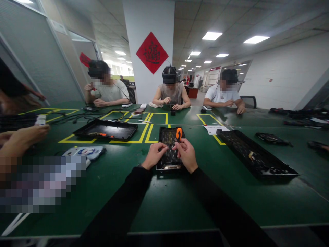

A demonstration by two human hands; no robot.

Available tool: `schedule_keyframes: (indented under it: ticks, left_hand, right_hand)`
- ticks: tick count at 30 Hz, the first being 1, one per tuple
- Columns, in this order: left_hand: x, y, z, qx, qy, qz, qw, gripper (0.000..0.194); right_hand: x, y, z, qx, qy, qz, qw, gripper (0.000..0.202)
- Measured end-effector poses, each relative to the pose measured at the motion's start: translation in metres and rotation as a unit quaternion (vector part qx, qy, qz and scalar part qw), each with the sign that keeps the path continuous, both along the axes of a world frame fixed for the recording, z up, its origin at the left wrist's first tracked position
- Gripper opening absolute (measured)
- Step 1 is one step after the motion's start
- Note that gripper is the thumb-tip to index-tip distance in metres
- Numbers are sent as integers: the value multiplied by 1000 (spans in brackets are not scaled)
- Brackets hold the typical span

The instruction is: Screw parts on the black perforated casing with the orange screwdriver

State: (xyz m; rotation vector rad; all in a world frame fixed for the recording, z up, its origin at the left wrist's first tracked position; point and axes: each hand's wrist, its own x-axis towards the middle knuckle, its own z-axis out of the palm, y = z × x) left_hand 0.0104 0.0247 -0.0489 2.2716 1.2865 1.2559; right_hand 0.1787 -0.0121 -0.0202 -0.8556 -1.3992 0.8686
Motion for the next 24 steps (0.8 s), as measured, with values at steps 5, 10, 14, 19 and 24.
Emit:
schedule_keyframes:
  ticks: [5, 10, 14, 19, 24]
  left_hand:
    - [-2, 2, -1, 19, -12, 56, 998, 18]
    - [-7, 10, -9, -1, -38, 137, 990, 15]
    - [-8, 13, -13, -15, -47, 139, 989, 15]
    - [-7, 12, -12, -22, -48, 134, 990, 14]
    - [-7, 12, -14, -19, -45, 135, 990, 15]
  right_hand:
    - [2, 1, 0, -2, -7, 16, 1000, 30]
    - [1, 0, 0, 4, 6, 7, 1000, 32]
    - [1, -1, 0, 3, -1, 8, 1000, 32]
    - [1, 0, -2, 10, -20, -4, 1000, 31]
    - [0, 2, -3, 9, -31, 7, 999, 31]
